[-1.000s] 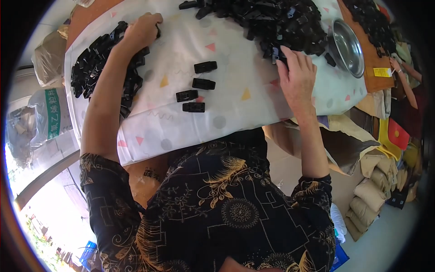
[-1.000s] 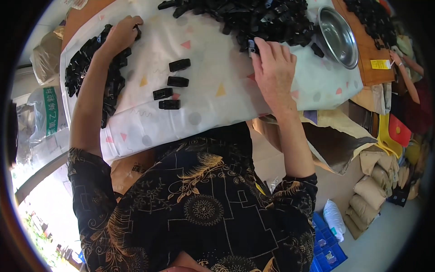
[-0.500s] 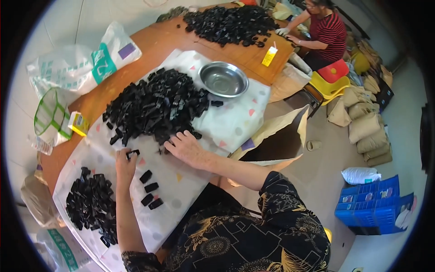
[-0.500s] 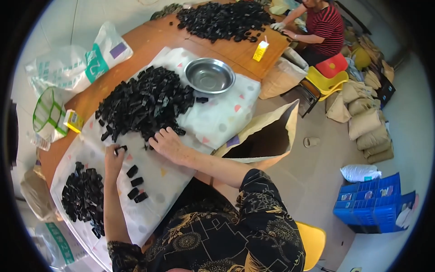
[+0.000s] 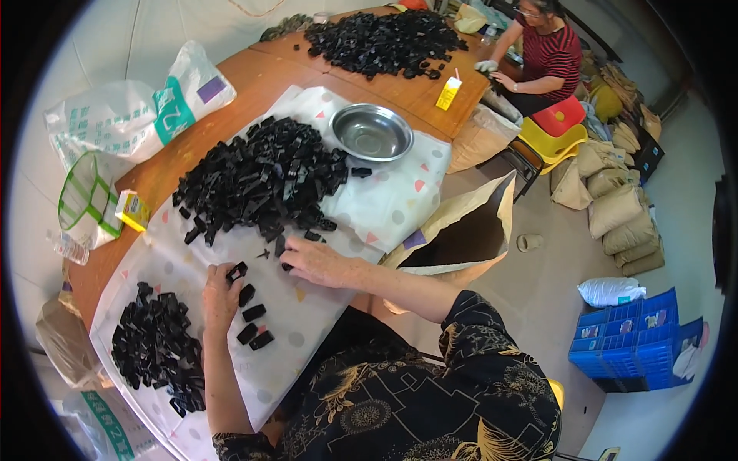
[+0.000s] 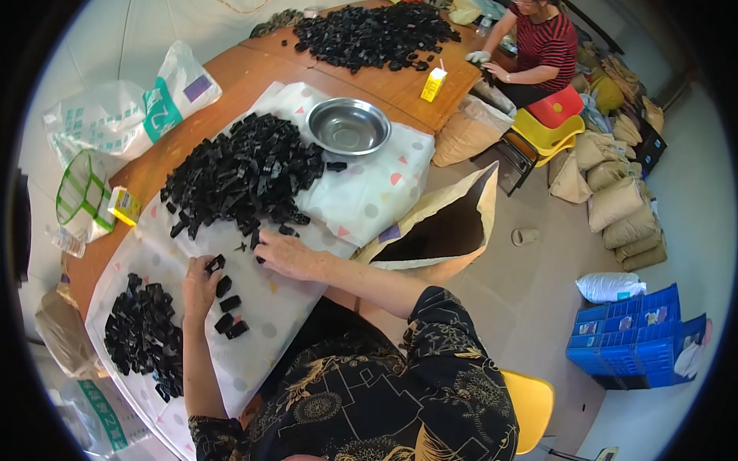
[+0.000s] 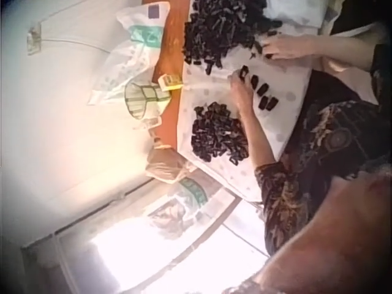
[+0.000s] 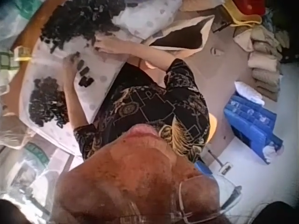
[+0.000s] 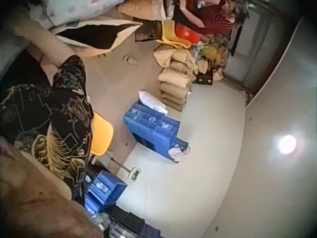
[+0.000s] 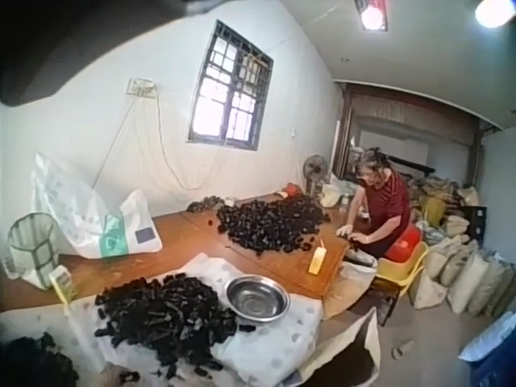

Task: Sorting and inspecting small black plastic components on a table in a production environment.

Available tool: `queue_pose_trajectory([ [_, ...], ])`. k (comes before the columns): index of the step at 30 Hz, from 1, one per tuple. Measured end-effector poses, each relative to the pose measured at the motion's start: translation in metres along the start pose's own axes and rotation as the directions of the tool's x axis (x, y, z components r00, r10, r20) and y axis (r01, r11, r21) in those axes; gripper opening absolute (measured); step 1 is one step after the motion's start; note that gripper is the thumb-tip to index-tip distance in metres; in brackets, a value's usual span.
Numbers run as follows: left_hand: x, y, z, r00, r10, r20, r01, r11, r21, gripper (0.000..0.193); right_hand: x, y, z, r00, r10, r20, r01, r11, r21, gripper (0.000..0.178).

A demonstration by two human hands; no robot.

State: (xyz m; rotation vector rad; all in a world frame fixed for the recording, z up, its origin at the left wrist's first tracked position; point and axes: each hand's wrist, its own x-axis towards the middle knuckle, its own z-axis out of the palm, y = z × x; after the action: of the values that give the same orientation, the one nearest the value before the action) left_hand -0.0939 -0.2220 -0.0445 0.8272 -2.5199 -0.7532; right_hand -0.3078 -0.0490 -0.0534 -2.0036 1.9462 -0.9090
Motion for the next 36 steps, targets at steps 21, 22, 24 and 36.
queue_pose_trajectory([
  [21,-0.011,-0.004,-0.001,0.993,-0.117,-0.008,0.116,0.988,-0.104,0.029,0.085,-0.021,0.032,0.904,-0.397,-0.157,0.396,0.918,-0.038,0.028],
  [22,-0.008,-0.001,-0.001,0.995,-0.101,0.003,0.101,0.989,-0.113,0.029,0.086,-0.019,0.027,0.885,-0.446,-0.131,0.441,0.895,-0.070,0.028],
  [24,-0.009,0.005,-0.006,0.998,-0.057,-0.003,0.056,0.994,-0.092,0.029,0.085,-0.028,0.015,0.865,-0.489,-0.113,0.474,0.870,-0.133,0.025],
  [36,-0.020,0.001,0.004,0.996,-0.042,-0.078,0.029,0.986,-0.164,0.028,0.066,-0.023,0.060,0.815,-0.525,-0.245,0.462,0.845,-0.270,0.021],
])
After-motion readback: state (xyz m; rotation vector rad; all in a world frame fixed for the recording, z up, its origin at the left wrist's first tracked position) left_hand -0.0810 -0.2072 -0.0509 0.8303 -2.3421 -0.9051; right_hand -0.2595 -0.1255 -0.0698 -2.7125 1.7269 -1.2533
